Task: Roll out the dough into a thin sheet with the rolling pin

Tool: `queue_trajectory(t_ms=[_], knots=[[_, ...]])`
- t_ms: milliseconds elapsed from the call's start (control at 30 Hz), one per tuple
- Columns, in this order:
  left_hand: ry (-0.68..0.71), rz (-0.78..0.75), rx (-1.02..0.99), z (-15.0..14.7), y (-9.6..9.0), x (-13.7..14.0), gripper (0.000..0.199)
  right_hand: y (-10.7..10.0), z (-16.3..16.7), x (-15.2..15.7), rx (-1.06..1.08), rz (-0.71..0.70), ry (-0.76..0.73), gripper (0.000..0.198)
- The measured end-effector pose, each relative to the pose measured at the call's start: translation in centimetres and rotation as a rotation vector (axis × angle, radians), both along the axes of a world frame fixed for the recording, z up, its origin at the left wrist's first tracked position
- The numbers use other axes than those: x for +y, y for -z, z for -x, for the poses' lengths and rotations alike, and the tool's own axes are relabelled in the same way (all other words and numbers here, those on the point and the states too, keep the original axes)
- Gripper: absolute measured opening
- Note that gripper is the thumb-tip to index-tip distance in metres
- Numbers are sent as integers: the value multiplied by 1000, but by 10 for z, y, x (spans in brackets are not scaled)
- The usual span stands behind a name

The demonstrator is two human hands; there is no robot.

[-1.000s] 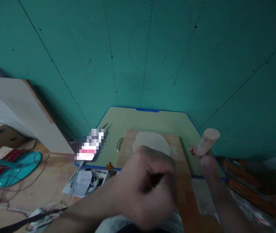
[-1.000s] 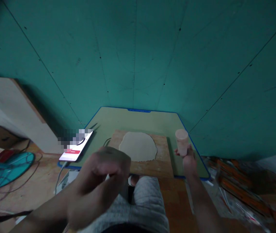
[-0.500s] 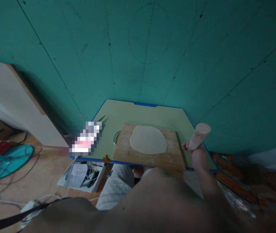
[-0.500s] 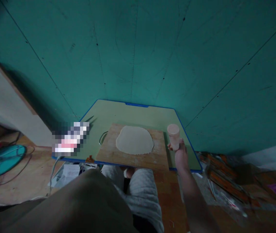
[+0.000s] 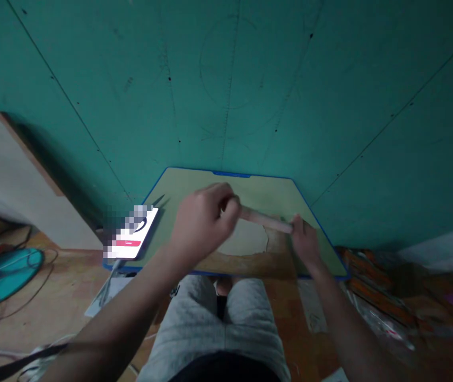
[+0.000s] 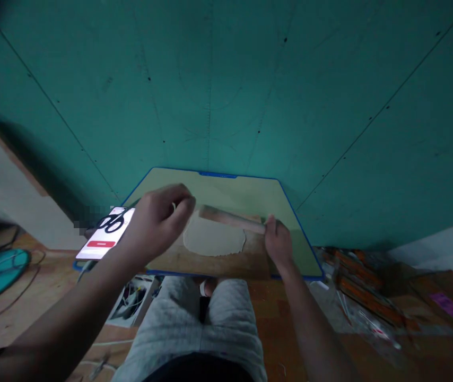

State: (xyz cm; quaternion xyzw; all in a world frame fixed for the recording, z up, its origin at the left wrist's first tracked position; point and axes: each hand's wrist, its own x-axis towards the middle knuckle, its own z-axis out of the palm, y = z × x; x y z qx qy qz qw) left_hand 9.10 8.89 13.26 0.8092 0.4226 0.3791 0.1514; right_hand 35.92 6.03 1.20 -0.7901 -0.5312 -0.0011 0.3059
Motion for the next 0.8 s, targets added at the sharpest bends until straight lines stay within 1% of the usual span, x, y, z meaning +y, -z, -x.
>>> queue_trajectory(t_ms=[33, 67, 133, 200, 267, 367, 467, 567, 667, 733, 800], knots=[[-66, -19, 50, -3, 10, 16, 25, -3, 7, 6, -62, 46, -5, 62], [-98, -9, 126, -4, 22, 29, 21, -6, 15, 12, -110, 85, -14, 59], [-131, 28, 281, -4, 49, 46, 22, -11, 32, 24, -159, 127, -50, 53], [-161, 63, 408, -1, 72, 52, 26, -13, 48, 34, -204, 164, -103, 49], [-173, 85, 514, 3, 85, 53, 33, -13, 61, 40, -241, 201, -151, 45], [-152, 116, 640, 7, 93, 54, 40, -11, 71, 45, -277, 251, -198, 40], [-130, 157, 713, 5, 96, 56, 43, -11, 73, 45, -290, 294, -207, 31], [-107, 190, 772, 1, 97, 58, 42, -17, 71, 45, -347, 337, -224, 26], [-90, 204, 801, -2, 96, 60, 43, -24, 71, 49, -429, 322, -348, 25], [-95, 214, 813, -3, 95, 63, 42, -26, 71, 55, -434, 293, -451, 26], [-137, 235, 814, -3, 95, 70, 42, -23, 70, 62, -408, 283, -507, 28]])
